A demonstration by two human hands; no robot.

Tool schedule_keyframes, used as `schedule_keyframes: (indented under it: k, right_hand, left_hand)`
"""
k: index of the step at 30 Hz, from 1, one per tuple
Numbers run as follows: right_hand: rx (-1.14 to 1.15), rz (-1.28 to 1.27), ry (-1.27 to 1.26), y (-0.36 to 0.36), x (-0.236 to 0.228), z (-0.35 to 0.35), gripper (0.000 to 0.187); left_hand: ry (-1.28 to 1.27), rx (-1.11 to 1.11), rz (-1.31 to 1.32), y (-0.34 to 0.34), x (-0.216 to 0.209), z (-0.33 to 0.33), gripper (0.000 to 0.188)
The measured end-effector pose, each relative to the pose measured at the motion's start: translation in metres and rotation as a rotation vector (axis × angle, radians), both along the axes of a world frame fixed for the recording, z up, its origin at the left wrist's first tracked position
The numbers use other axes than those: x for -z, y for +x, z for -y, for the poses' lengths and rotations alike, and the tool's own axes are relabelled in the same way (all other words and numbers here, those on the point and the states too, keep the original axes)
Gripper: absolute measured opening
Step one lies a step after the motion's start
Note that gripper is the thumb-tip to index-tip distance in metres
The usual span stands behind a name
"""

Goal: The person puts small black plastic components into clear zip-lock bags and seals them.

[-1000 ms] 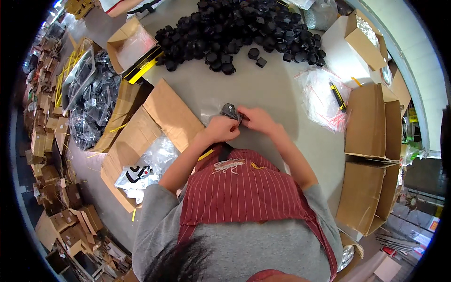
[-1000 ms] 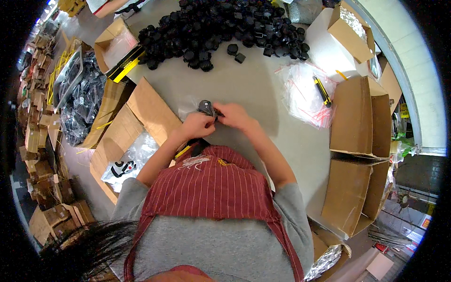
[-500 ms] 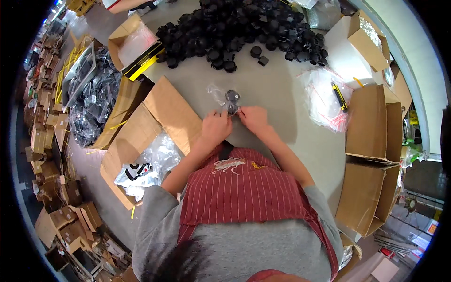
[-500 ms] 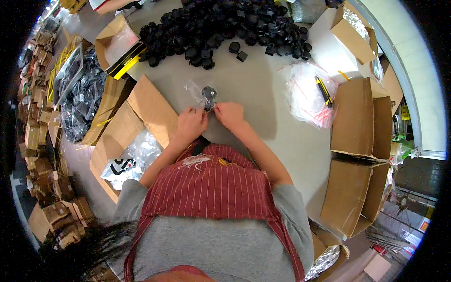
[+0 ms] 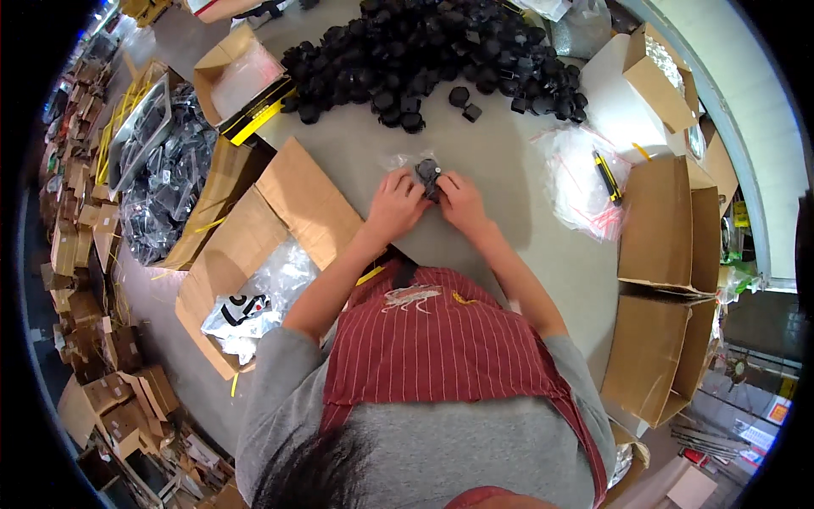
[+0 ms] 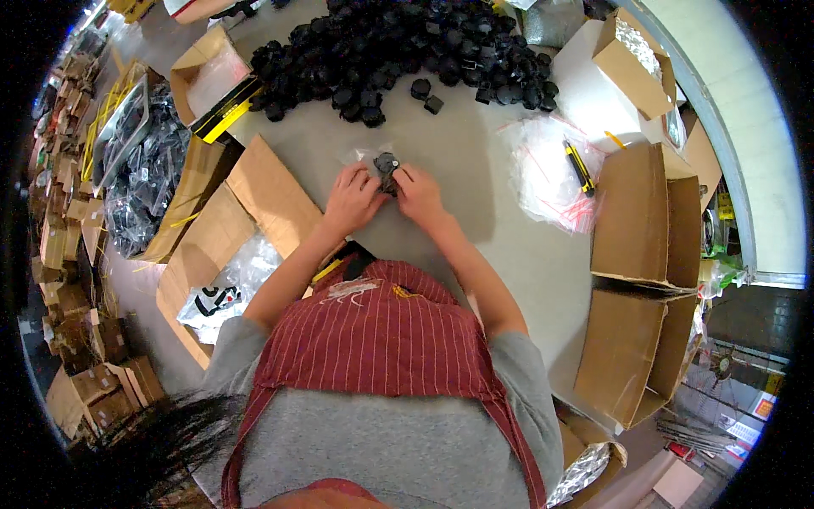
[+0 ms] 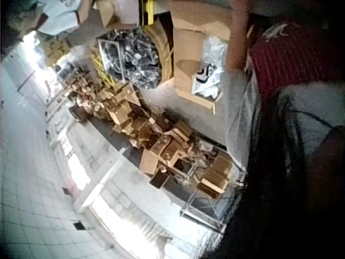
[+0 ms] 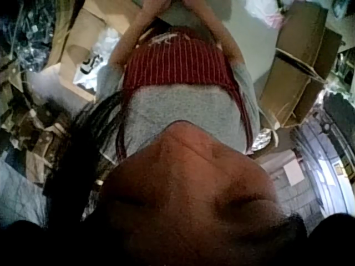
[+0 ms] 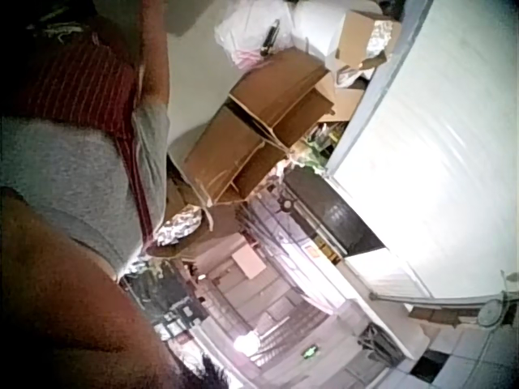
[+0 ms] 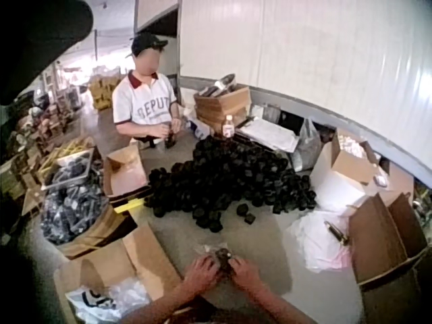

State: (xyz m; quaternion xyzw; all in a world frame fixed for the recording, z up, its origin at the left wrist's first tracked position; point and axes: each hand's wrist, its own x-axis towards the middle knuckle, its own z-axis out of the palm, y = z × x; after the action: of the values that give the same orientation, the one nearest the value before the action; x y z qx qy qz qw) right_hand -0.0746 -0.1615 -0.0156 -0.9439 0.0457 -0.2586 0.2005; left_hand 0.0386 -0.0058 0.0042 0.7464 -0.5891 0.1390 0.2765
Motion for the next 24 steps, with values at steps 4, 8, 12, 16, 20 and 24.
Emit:
schedule_keyframes:
  k: [4, 8, 12, 16, 20, 24]
  right_hand:
    - [0.035, 0.025, 0.103, 0.001, 0.002, 0.004, 0.028]
    - [-0.015, 0.0, 0.101, -0.005, -0.016, 0.001, 0.031]
    - [0.011, -0.176, -0.071, -0.001, -0.023, -0.004, 0.034]
    - [0.007, -0.169, -0.215, 0.007, -0.008, 0.001, 0.032]
    - [0.031, -0.14, -0.255, 0.017, 0.002, -0.004, 0.024]
    - [0.074, -0.097, -0.291, 0.025, 0.011, -0.001, 0.018]
  left_hand:
    - [-0.038, 0.034, 0.038, 0.002, 0.012, 0.005, 0.029]
    - [-0.034, 0.001, -0.016, 0.001, 0.015, 0.005, 0.026]
    - [-0.022, 0.029, -0.069, 0.004, 0.015, 0.005, 0.025]
    - [-0.04, -0.032, -0.091, 0.003, 0.003, 0.001, 0.019]
    - [0.011, -0.266, -0.07, 0.005, 0.004, -0.007, 0.016]
    - [0.021, -0.366, 0.007, 0.009, 0.009, -0.008, 0.02]
